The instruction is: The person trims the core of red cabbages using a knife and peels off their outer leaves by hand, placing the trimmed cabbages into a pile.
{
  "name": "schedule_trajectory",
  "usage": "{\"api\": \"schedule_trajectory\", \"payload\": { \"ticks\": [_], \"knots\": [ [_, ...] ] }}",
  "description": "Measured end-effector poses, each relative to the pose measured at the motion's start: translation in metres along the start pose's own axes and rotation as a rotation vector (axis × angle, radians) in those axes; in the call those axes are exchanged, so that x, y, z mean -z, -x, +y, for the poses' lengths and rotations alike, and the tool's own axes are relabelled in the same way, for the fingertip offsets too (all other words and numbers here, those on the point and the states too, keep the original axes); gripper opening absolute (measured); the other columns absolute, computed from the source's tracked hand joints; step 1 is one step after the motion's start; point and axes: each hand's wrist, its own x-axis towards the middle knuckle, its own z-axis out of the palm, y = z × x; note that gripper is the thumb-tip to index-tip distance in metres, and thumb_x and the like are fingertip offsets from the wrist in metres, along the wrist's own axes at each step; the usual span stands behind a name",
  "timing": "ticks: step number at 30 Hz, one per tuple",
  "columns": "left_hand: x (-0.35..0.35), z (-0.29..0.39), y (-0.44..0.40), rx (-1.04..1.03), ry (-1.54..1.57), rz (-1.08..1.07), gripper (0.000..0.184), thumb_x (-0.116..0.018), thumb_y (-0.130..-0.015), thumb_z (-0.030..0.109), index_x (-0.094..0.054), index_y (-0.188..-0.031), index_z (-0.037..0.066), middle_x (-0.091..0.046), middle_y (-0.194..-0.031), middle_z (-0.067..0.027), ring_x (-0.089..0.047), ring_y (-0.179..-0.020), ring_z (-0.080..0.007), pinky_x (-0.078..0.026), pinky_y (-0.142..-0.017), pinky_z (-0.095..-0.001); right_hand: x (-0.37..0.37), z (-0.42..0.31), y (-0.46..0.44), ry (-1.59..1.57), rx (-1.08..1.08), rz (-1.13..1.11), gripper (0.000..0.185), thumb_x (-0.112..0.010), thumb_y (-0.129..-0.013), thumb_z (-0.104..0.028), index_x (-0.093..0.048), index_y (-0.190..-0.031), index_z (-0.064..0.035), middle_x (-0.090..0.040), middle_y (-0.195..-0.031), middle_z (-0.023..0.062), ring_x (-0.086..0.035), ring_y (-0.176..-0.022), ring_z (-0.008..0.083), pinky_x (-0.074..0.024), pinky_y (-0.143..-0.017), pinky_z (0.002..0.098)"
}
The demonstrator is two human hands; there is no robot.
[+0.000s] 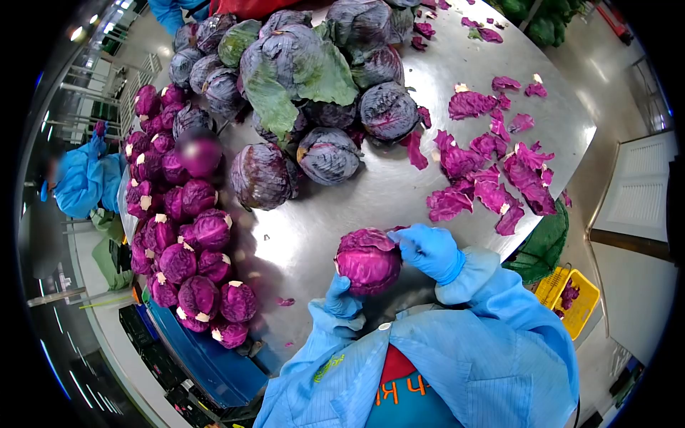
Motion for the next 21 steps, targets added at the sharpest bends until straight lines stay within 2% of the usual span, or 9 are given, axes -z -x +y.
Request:
{"api": "schedule_trajectory", "payload": {
  "ticks": [3, 4, 6, 11, 13, 15, 17, 19, 21],
  "knots": [
    [0.0, 0.005, -0.001, 0.07, -0.073, -0.19, 0.096, -0.074, -0.073, 0.041, -0.024, -0.148, 0.007, -0.033, -0.148, -0.0192, -0.035, -0.135, -0.04, -0.03, -0.114, -0.0533, 0.02, -0.024, -0.026, -0.744, -0.655, 0.167, 0.019, -0.054, -0.097, -0.02, -0.061, -0.092, -0.0028, -0.071, -0.095, 0.011, -0.056, -0.057, 0.0064, -0.0482, -0.051, 0.0227],
    [-0.004, 0.007, 0.0, 0.095, -0.091, -0.202, 0.097, -0.074, -0.073, 0.043, -0.024, -0.148, 0.008, -0.033, -0.149, -0.019, -0.034, -0.136, -0.0403, -0.029, -0.113, -0.0538, 0.029, -0.019, -0.036, -0.766, -0.711, 0.219, 0.022, -0.053, -0.097, -0.023, -0.061, -0.093, -0.0031, -0.07, -0.095, 0.0112, -0.053, -0.053, 0.0063, -0.0457, -0.047, 0.022],
    [-0.017, 0.007, 0.002, 0.132, -0.113, -0.171, 0.099, -0.074, -0.072, 0.046, -0.024, -0.149, 0.01, -0.031, -0.15, -0.0186, -0.033, -0.136, -0.0408, -0.029, -0.113, -0.0547, 0.041, -0.003, -0.059, -0.841, -0.778, 0.533, 0.027, -0.058, -0.096, -0.028, -0.061, -0.106, -0.0025, -0.069, -0.088, 0.0091, -0.047, -0.047, 0.0063, -0.0384, -0.04, 0.0211],
    [-0.041, 0.006, 0.004, 0.188, -0.084, -0.04, 0.103, -0.076, -0.07, 0.053, -0.024, -0.15, 0.015, -0.028, -0.152, -0.0176, -0.028, -0.139, -0.0422, -0.029, -0.112, -0.057, 0.032, 0.06, -0.061, -0.525, -0.685, 0.468, 0.047, -0.07, -0.088, -0.021, -0.054, -0.131, -0.0073, -0.054, -0.074, -0.0041, -0.042, -0.05, 0.0048, -0.0359, -0.042, 0.0205],
    [-0.046, 0.006, 0.004, 0.148, 0.141, -0.089, 0.104, -0.076, -0.069, 0.056, -0.024, -0.15, 0.017, -0.026, -0.153, -0.0171, -0.026, -0.139, -0.0427, -0.029, -0.112, -0.0579, 0.024, 0.054, -0.054, -0.682, -0.89, 0.18, 0.047, -0.068, -0.089, -0.017, -0.054, -0.133, -0.0083, -0.06, -0.085, -0.0038, -0.049, -0.055, 0.0039, -0.0378, -0.045, 0.0179],
    [-0.034, 0.003, 0.0, 0.128, 0.461, -0.22, 0.103, -0.069, -0.07, 0.065, -0.023, -0.151, 0.02, -0.024, -0.154, -0.0172, -0.023, -0.14, -0.0466, -0.027, -0.109, -0.0644, 0.007, 0.079, -0.045, -0.719, -0.896, 0.212, 0.044, -0.065, -0.091, -0.02, -0.056, -0.132, -0.0091, -0.065, -0.095, -0.0014, -0.052, -0.059, 0.0036, -0.0392, -0.046, 0.0176],
    [-0.005, -0.008, -0.013, 0.126, 0.65, -0.31, 0.101, -0.061, -0.072, 0.074, -0.022, -0.151, 0.023, -0.023, -0.154, -0.0176, -0.021, -0.139, -0.0499, -0.025, -0.106, -0.0712, 0.008, 0.104, -0.038, -0.81, -0.888, 0.478, 0.042, -0.061, -0.093, -0.022, -0.055, -0.133, -0.0103, -0.066, -0.109, 0.002, -0.056, -0.064, 0.0046, -0.0403, -0.047, 0.0174],
    [0.009, -0.014, -0.011, 0.033, -0.112, -0.09, 0.074, -0.045, -0.091, 0.061, -0.025, -0.149, 0.019, -0.031, -0.15, -0.0152, -0.031, -0.135, -0.0472, -0.034, -0.105, -0.0653, 0.024, 0.111, -0.031, -0.734, -0.805, 0.619, 0.041, -0.059, -0.094, -0.023, -0.055, -0.133, -0.0116, -0.063, -0.12, 0.003, -0.058, -0.072, 0.0079, -0.0445, -0.052, 0.0201],
    [0.019, -0.015, -0.018, 0.103, 0.497, -0.105, 0.073, -0.048, -0.091, 0.057, -0.025, -0.149, 0.019, -0.032, -0.149, -0.015, -0.033, -0.135, -0.0433, -0.035, -0.105, -0.0637, 0.042, 0.118, -0.019, -0.724, -0.804, 0.764, 0.04, -0.058, -0.094, -0.025, -0.056, -0.131, -0.011, -0.061, -0.123, 0.0022, -0.058, -0.077, 0.0094, -0.0456, -0.057, 0.0213]
  ]
}}
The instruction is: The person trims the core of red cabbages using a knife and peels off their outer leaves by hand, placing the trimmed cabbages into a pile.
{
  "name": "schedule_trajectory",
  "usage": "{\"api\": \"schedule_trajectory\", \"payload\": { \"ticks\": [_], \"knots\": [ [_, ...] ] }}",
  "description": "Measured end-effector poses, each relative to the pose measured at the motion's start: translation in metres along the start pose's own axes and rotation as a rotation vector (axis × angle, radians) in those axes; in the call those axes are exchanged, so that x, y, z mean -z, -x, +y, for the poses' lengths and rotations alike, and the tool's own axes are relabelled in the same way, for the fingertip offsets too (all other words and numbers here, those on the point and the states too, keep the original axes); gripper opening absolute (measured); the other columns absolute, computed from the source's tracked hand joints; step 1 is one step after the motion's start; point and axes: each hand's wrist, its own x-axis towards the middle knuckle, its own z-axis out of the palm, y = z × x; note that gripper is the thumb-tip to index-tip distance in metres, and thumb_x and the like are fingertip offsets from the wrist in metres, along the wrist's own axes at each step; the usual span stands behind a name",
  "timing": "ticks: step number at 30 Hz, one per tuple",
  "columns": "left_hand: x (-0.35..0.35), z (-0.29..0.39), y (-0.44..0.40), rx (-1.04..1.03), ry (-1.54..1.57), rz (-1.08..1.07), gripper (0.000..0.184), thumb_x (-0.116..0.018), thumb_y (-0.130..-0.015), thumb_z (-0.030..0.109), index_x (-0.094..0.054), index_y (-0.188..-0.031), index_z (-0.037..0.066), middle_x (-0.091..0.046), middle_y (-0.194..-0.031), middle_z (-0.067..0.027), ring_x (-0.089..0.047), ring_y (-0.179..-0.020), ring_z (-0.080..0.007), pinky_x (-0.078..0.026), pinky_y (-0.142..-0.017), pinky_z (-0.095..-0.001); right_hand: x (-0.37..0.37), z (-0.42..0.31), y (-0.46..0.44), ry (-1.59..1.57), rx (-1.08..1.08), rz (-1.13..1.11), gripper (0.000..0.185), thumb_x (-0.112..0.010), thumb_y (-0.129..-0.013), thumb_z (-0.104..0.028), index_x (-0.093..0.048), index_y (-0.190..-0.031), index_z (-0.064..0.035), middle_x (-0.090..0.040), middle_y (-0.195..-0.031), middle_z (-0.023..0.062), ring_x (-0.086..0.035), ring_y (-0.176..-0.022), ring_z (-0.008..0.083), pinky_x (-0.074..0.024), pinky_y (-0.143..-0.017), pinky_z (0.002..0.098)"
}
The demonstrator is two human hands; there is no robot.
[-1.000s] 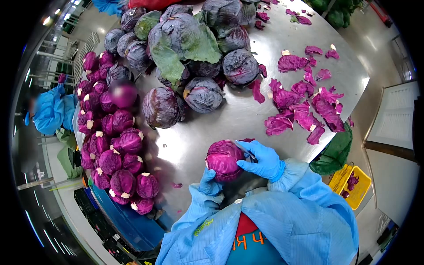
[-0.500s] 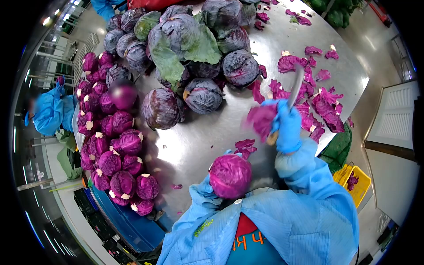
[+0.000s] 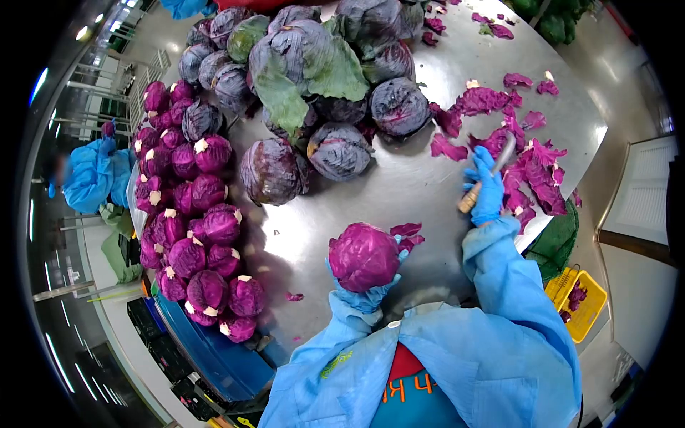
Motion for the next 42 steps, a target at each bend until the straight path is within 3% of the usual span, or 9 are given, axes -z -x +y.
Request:
{"api": "schedule_trajectory", "payload": {
  "ticks": [6, 10, 13, 15, 18, 24, 28, 31, 42],
  "knots": [
    [-0.02, -0.003, 0.001, -0.044, 0.036, -0.056, 0.081, -0.065, -0.084, 0.049, -0.028, -0.148, 0.017, -0.035, -0.148, -0.0161, -0.036, -0.136, -0.0347, -0.035, -0.11, -0.0526, 0.115, -0.014, 0.006, -0.099, 0.167, 0.263, 0.042, -0.061, -0.091, -0.022, -0.055, -0.13, -0.0068, -0.06, -0.125, 0.0034, -0.058, -0.082, 0.0139, -0.0466, -0.062, 0.0239],
    [-0.017, 0.0, 0.002, -0.257, -0.509, 0.216, 0.1, -0.078, -0.072, 0.049, -0.027, -0.147, 0.009, -0.036, -0.147, -0.0153, -0.038, -0.135, -0.0341, -0.035, -0.111, -0.052, 0.148, -0.028, 0.043, -0.048, 0.223, 0.442, 0.047, -0.056, -0.092, -0.016, -0.049, -0.138, -0.0111, -0.064, -0.103, 0.0049, -0.054, -0.066, 0.0085, -0.0411, -0.051, 0.0182],
    [-0.033, -0.005, -0.01, -0.513, -1.21, 0.175, 0.115, -0.091, -0.057, 0.035, -0.026, -0.147, 0.003, -0.038, -0.144, -0.0143, -0.043, -0.13, -0.0305, -0.037, -0.109, -0.0435, 0.135, -0.024, 0.064, 0.105, 0.309, 0.229, 0.046, -0.053, -0.094, -0.015, -0.046, -0.14, -0.0111, -0.064, -0.092, 0.0043, -0.046, -0.051, 0.0035, -0.0356, -0.043, 0.0149],
    [-0.046, -0.006, -0.013, -0.651, -1.815, 0.128, 0.125, -0.095, -0.049, 0.026, -0.023, -0.148, 0.002, -0.039, -0.142, -0.0177, -0.046, -0.125, -0.0325, -0.039, -0.107, -0.0419, 0.116, -0.023, 0.075, 0.237, 0.159, 0.093, 0.045, -0.053, -0.095, -0.015, -0.048, -0.139, -0.011, -0.064, -0.087, 0.0032, -0.045, -0.049, 0.0029, -0.0352, -0.042, 0.0157],
    [-0.053, -0.022, -0.013, -0.611, -2.082, 0.106, 0.128, -0.094, -0.049, 0.033, -0.02, -0.148, -0.001, -0.031, -0.147, -0.0223, -0.038, -0.133, -0.0373, -0.03, -0.112, -0.0423, 0.082, -0.018, 0.085, 0.402, -0.152, -0.195, 0.041, -0.055, -0.095, -0.016, -0.053, -0.136, -0.0114, -0.065, -0.084, -0.0002, -0.045, -0.049, 0.0037, -0.0376, -0.044, 0.0175],
    [-0.046, -0.026, -0.017, -0.613, -2.219, 0.176, 0.125, -0.094, -0.05, 0.034, -0.023, -0.147, -0.001, -0.028, -0.148, -0.0253, -0.031, -0.137, -0.0383, -0.028, -0.113, -0.0443, 0.033, -0.033, 0.119, 0.676, -0.153, -0.486, 0.045, -0.051, -0.099, -0.031, -0.051, -0.137, -0.0086, -0.064, -0.077, 0.0016, -0.052, -0.053, 0.0058, -0.0425, -0.047, 0.0208],
    [-0.038, -0.027, -0.032, -0.56, -2.07, 0.23, 0.119, -0.093, -0.052, 0.033, -0.027, -0.145, -0.001, -0.033, -0.144, -0.0219, -0.035, -0.134, -0.0358, -0.03, -0.112, -0.0424, 0.039, -0.019, 0.118, 0.965, -0.08, -0.57, 0.037, -0.052, -0.096, -0.044, -0.069, -0.1, -0.0114, -0.068, -0.079, 0.0103, -0.064, -0.063, 0.0242, -0.0505, -0.061, 0.0386],
    [-0.04, -0.03, -0.04, -0.539, -2.048, 0.279, 0.115, -0.092, -0.053, 0.033, -0.029, -0.143, -0.002, -0.035, -0.143, -0.0228, -0.035, -0.133, -0.0385, -0.031, -0.11, -0.0443, 0.032, -0.028, 0.131, 1.074, 0.33, -0.64, 0.04, -0.054, -0.093, -0.047, -0.066, -0.081, -0.0111, -0.065, -0.077, 0.0089, -0.064, -0.068, 0.0282, -0.0497, -0.061, 0.041],
    [-0.055, -0.035, -0.054, -0.519, -2.238, 0.276, 0.114, -0.088, -0.054, 0.038, -0.028, -0.142, -0.002, -0.036, -0.137, -0.028, -0.039, -0.124, -0.0451, -0.034, -0.104, -0.051, 0.039, -0.013, 0.116, 1.275, 0.481, -0.88, 0.048, -0.05, -0.09, -0.057, -0.063, -0.078, -0.0124, -0.062, -0.075, 0.0096, -0.062, -0.069, 0.0321, -0.0483, -0.059, 0.0447]
  ]
}}
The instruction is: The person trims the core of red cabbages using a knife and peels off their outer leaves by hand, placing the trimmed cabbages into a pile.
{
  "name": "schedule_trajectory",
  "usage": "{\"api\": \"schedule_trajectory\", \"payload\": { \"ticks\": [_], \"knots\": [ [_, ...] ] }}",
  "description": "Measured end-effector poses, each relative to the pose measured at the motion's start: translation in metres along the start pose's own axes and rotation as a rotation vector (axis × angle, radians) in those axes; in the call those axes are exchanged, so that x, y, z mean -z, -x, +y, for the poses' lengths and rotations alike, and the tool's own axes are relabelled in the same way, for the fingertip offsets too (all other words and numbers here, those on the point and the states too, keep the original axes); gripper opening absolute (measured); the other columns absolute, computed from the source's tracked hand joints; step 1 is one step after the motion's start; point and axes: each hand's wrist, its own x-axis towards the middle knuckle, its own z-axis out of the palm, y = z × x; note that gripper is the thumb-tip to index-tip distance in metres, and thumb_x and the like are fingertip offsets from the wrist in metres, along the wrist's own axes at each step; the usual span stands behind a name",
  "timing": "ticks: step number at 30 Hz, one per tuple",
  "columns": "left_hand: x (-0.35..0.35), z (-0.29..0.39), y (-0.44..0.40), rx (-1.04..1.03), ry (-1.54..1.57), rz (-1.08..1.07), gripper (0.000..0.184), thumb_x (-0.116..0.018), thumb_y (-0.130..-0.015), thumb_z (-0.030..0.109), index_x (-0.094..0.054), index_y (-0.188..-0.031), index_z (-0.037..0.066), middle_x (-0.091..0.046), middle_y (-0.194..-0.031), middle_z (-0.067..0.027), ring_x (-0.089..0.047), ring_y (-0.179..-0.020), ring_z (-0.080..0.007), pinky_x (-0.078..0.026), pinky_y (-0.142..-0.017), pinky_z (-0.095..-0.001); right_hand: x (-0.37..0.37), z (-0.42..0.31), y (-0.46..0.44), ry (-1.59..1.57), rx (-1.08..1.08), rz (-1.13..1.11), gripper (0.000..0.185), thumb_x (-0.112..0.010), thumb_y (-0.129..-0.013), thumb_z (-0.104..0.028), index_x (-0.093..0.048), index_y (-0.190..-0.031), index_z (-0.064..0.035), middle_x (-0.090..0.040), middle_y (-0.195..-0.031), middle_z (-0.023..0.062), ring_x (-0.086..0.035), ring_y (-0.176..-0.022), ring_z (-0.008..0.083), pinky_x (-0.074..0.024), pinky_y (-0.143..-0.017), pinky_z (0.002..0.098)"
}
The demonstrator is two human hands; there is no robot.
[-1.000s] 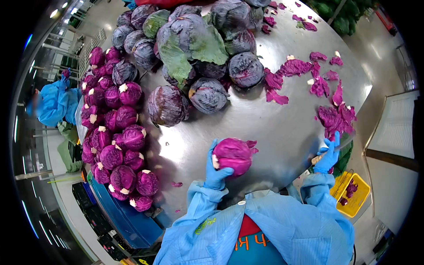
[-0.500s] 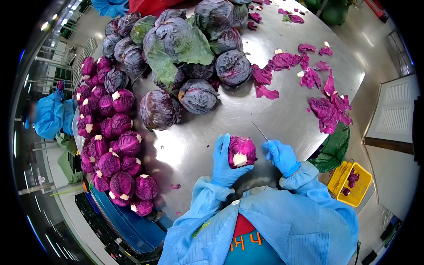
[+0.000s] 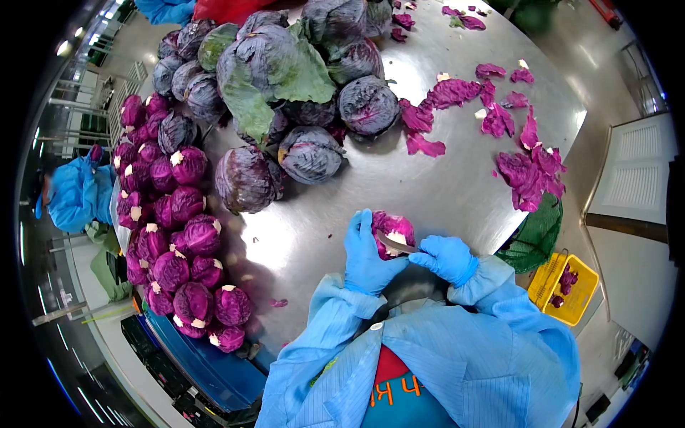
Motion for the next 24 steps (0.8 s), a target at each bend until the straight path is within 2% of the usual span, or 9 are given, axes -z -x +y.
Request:
{"api": "schedule_trajectory", "payload": {
  "ticks": [3, 5, 8, 11, 17, 20, 24],
  "knots": [
    [-0.001, 0.01, -0.003, 0.016, -0.057, 0.011, 0.107, -0.088, -0.053, 0.03, -0.033, -0.139, -0.003, -0.038, -0.135, -0.0249, -0.041, -0.124, -0.0414, -0.037, -0.104, -0.0461, 0.008, 0.011, -0.011, -0.033, 0.017, -0.115, 0.051, -0.05, -0.09, -0.059, -0.063, -0.077, -0.0118, -0.063, -0.073, 0.0119, -0.061, -0.067, 0.035, -0.0485, -0.06, 0.0459],
    [-0.001, 0.011, -0.004, 0.032, -0.063, 0.004, 0.109, -0.089, -0.053, 0.031, -0.032, -0.139, -0.003, -0.038, -0.134, -0.0251, -0.041, -0.122, -0.0415, -0.038, -0.103, -0.0467, 0.016, 0.017, -0.02, -0.067, 0.032, -0.2, 0.052, -0.049, -0.09, -0.059, -0.063, -0.076, -0.0116, -0.063, -0.073, 0.0133, -0.061, -0.066, 0.0364, -0.0488, -0.061, 0.0462],
    [-0.006, 0.009, -0.004, 0.048, -0.072, 0.008, 0.111, -0.09, -0.052, 0.033, -0.032, -0.14, -0.003, -0.038, -0.134, -0.0252, -0.041, -0.122, -0.0415, -0.039, -0.102, -0.0472, 0.011, 0.027, -0.027, -0.165, 0.056, -0.196, 0.053, -0.048, -0.09, -0.06, -0.064, -0.076, -0.0115, -0.064, -0.073, 0.0139, -0.061, -0.067, 0.0371, -0.0491, -0.061, 0.0462],
    [-0.006, 0.009, -0.006, 0.085, -0.079, -0.002, 0.112, -0.09, -0.051, 0.034, -0.032, -0.139, -0.003, -0.039, -0.133, -0.0254, -0.042, -0.121, -0.0414, -0.039, -0.102, -0.0474, 0.012, 0.023, -0.034, -0.064, 0.028, -0.199, 0.058, -0.043, -0.091, -0.064, -0.066, -0.077, -0.0125, -0.065, -0.071, 0.0122, -0.062, -0.066, 0.0355, -0.0491, -0.061, 0.0458],
    [-0.005, 0.022, -0.015, 0.188, -0.123, -0.054, 0.114, -0.089, -0.053, 0.039, -0.029, -0.141, -0.004, -0.037, -0.135, -0.0262, -0.041, -0.119, -0.0434, -0.039, -0.1, -0.049, 0.035, -0.01, -0.039, -0.141, -0.31, -0.378, 0.068, -0.032, -0.091, -0.069, -0.068, -0.076, -0.0127, -0.063, -0.062, 0.0087, -0.065, -0.068, 0.0321, -0.0505, -0.065, 0.0442],
    [-0.009, 0.027, -0.015, 0.2, -0.163, -0.053, 0.116, -0.088, -0.054, 0.04, -0.027, -0.141, -0.005, -0.037, -0.135, -0.0275, -0.04, -0.119, -0.0446, -0.039, -0.1, -0.0498, 0.036, -0.011, -0.04, -0.188, -0.337, -0.381, 0.068, -0.032, -0.092, -0.069, -0.068, -0.079, -0.0118, -0.064, -0.066, 0.011, -0.065, -0.069, 0.0337, -0.0506, -0.068, 0.0445],
    [-0.008, 0.022, -0.014, 0.178, -0.154, -0.05, 0.115, -0.087, -0.054, 0.042, -0.028, -0.14, -0.006, -0.037, -0.133, -0.0291, -0.042, -0.117, -0.0444, -0.039, -0.099, -0.0504, 0.01, 0.0, -0.034, 0.023, -0.233, -0.166, 0.062, -0.037, -0.092, -0.065, -0.066, -0.085, -0.0117, -0.066, -0.075, 0.0141, -0.064, -0.072, 0.0352, -0.0503, -0.069, 0.0453]
  ]
}}
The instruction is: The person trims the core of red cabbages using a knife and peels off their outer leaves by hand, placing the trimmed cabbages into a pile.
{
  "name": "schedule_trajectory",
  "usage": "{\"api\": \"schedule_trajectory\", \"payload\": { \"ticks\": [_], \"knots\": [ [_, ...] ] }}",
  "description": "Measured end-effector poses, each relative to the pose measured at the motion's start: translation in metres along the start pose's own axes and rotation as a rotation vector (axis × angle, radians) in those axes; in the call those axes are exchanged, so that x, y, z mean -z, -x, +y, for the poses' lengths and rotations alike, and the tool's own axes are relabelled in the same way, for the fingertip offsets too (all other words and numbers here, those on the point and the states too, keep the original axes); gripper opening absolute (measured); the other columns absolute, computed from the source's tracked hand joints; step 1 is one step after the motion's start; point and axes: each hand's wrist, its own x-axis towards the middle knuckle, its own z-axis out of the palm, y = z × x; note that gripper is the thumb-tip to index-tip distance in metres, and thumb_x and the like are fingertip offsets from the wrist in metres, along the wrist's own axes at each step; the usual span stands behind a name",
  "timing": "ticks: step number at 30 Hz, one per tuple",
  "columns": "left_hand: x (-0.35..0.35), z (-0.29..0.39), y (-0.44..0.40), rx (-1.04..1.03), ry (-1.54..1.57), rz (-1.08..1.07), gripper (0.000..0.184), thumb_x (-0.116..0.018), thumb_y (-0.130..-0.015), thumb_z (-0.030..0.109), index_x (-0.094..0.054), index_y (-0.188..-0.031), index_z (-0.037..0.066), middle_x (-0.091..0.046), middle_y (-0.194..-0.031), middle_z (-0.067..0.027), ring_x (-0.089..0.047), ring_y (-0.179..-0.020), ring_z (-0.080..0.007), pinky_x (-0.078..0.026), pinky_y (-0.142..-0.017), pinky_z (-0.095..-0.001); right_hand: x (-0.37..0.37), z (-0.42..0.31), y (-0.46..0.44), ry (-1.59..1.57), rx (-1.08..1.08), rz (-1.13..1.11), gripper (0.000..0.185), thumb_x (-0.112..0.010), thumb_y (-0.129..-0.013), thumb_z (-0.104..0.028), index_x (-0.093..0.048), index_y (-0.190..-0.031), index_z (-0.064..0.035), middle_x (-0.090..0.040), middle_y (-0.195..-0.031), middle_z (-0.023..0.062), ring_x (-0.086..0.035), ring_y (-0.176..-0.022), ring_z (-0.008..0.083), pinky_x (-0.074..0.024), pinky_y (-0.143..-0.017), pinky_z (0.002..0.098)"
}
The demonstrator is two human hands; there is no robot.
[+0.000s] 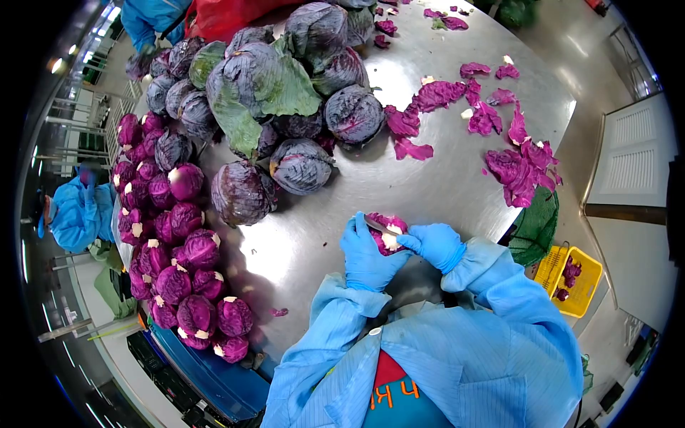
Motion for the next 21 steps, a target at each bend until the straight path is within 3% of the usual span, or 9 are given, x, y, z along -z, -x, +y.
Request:
{"api": "schedule_trajectory", "payload": {
  "ticks": [3, 6, 9, 11, 14, 15, 18, 21],
  "knots": [
    [-0.003, -0.006, -0.001, -0.055, 0.031, 0.097, 0.103, -0.089, -0.051, 0.042, -0.041, -0.132, 0.0, -0.048, -0.121, -0.0247, -0.048, -0.111, -0.0399, -0.042, -0.095, -0.0485, -0.007, -0.002, -0.001, -0.041, 0.012, 0.086, 0.057, -0.042, -0.091, -0.063, -0.065, -0.088, -0.0112, -0.066, -0.079, 0.0155, -0.064, -0.073, 0.0362, -0.0503, -0.068, 0.046],
    [-0.003, -0.008, -0.003, -0.061, 0.0, 0.077, 0.1, -0.087, -0.053, 0.043, -0.042, -0.133, 0.004, -0.048, -0.121, -0.0247, -0.049, -0.111, -0.0403, -0.042, -0.094, -0.0485, -0.015, 0.001, 0.001, -0.085, 0.034, 0.16, 0.055, -0.047, -0.089, -0.063, -0.064, -0.089, -0.0105, -0.065, -0.08, 0.0151, -0.064, -0.075, 0.0362, -0.0505, -0.068, 0.0455],
    [0.009, 0.0, -0.001, -0.067, 0.107, 0.024, 0.107, -0.084, -0.056, 0.045, -0.034, -0.14, 0.001, -0.04, -0.133, -0.0304, -0.043, -0.118, -0.045, -0.038, -0.097, -0.0518, -0.003, -0.011, 0.014, -0.112, 0.004, 0.198, 0.05, -0.052, -0.089, -0.059, -0.064, -0.092, -0.0099, -0.065, -0.083, 0.0138, -0.064, -0.077, 0.0351, -0.0508, -0.069, 0.0439],
    [0.01, 0.005, 0.0, -0.075, 0.05, 0.032, 0.1, -0.083, -0.058, 0.043, -0.038, -0.139, 0.004, -0.04, -0.135, -0.0309, -0.042, -0.121, -0.0436, -0.036, -0.098, -0.0514, 0.015, -0.033, 0.022, -0.202, -0.099, 0.269, 0.047, -0.056, -0.089, -0.055, -0.063, -0.098, -0.0097, -0.064, -0.089, 0.0129, -0.065, -0.079, 0.0337, -0.0509, -0.071, 0.0428],
    [0.002, 0.003, -0.001, -0.136, -0.03, 0.003, 0.092, -0.082, -0.06, 0.041, -0.043, -0.137, 0.008, -0.039, -0.14, -0.0279, -0.041, -0.126, -0.041, -0.031, -0.102, -0.0509, 0.022, -0.031, 0.008, -0.358, 0.125, 0.366, 0.044, -0.061, -0.088, -0.048, -0.061, -0.11, -0.0098, -0.063, -0.097, 0.0121, -0.064, -0.081, 0.0328, -0.0511, -0.072, 0.0428],
    [0.0, 0.002, -0.001, -0.163, -0.056, -0.012, 0.09, -0.082, -0.061, 0.04, -0.044, -0.137, 0.01, -0.039, -0.141, -0.0262, -0.04, -0.128, -0.0401, -0.029, -0.104, -0.0508, 0.029, -0.028, 0.002, -0.224, 0.227, 0.254, 0.046, -0.063, -0.086, -0.043, -0.058, -0.118, -0.0107, -0.061, -0.103, 0.0139, -0.063, -0.084, 0.0341, -0.0513, -0.072, 0.044],
    [-0.002, 0.007, -0.003, -0.296, -0.142, 0.097, 0.086, -0.084, -0.057, 0.036, -0.049, -0.13, 0.007, -0.048, -0.133, -0.0257, -0.047, -0.122, -0.0379, -0.035, -0.097, -0.0459, 0.037, -0.042, -0.003, -0.023, 0.048, 0.102, 0.04, -0.065, -0.082, -0.038, -0.061, -0.111, -0.0108, -0.061, -0.101, 0.0157, -0.063, -0.085, 0.0357, -0.0511, -0.074, 0.0455],
    [0.0, 0.008, 0.0, -0.164, -0.013, 0.031, 0.095, -0.08, -0.062, 0.044, -0.039, -0.138, 0.004, -0.042, -0.143, -0.0161, -0.039, -0.13, -0.0389, -0.029, -0.104, -0.0534, 0.044, -0.03, -0.025, 0.018, 0.019, -0.022, 0.034, -0.065, -0.079, -0.036, -0.064, -0.101, -0.0105, -0.061, -0.098, 0.0172, -0.063, -0.086, 0.0371, -0.0507, -0.074, 0.0469]
  ]
}}
